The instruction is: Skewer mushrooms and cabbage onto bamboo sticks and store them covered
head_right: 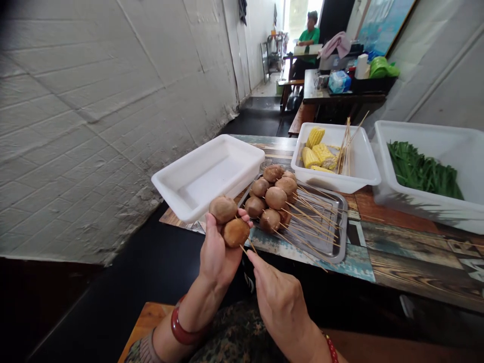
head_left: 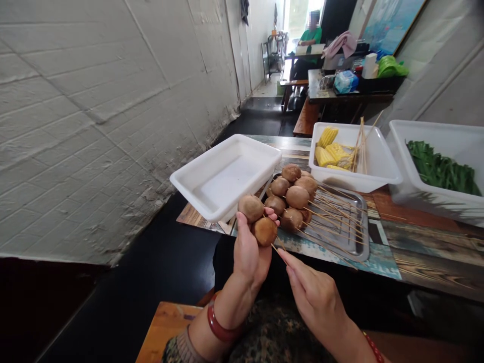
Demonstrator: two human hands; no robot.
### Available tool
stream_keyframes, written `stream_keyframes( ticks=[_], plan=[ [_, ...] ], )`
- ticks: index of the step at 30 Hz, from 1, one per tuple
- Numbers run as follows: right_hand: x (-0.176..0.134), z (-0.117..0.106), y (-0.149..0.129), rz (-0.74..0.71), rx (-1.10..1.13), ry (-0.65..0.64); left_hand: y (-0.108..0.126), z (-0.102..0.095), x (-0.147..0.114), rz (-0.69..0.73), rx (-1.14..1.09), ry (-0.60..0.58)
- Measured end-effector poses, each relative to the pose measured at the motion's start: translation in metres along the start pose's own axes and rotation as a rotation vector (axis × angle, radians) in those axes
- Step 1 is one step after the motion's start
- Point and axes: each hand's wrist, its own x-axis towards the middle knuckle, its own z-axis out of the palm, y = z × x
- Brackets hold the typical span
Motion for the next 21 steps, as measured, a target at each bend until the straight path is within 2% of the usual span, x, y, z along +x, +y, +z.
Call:
stream_keyframes(
  ticks=[7,13,17,21],
  plan=[
    [0.004,-0.002,0.0,0.151,-0.046,-0.151,0.001,-0.012,0.0,0.006,0.071,-0.164],
    [0.0,-0.001,0.008,0.289,0.066,-0.268,-0.01,-0.022,0.007,0.093,0.091,-0.135],
    [-0.002,0.001,0.012,0.342,0.128,-0.233,-0.009,-0.024,0.009,0.048,0.049,-0.131],
    [-0.001,0.003,0.019,0.177,-0.073,-0.084,0.001,-0.02,0.009,-0.043,-0.037,-0.141]
  ],
)
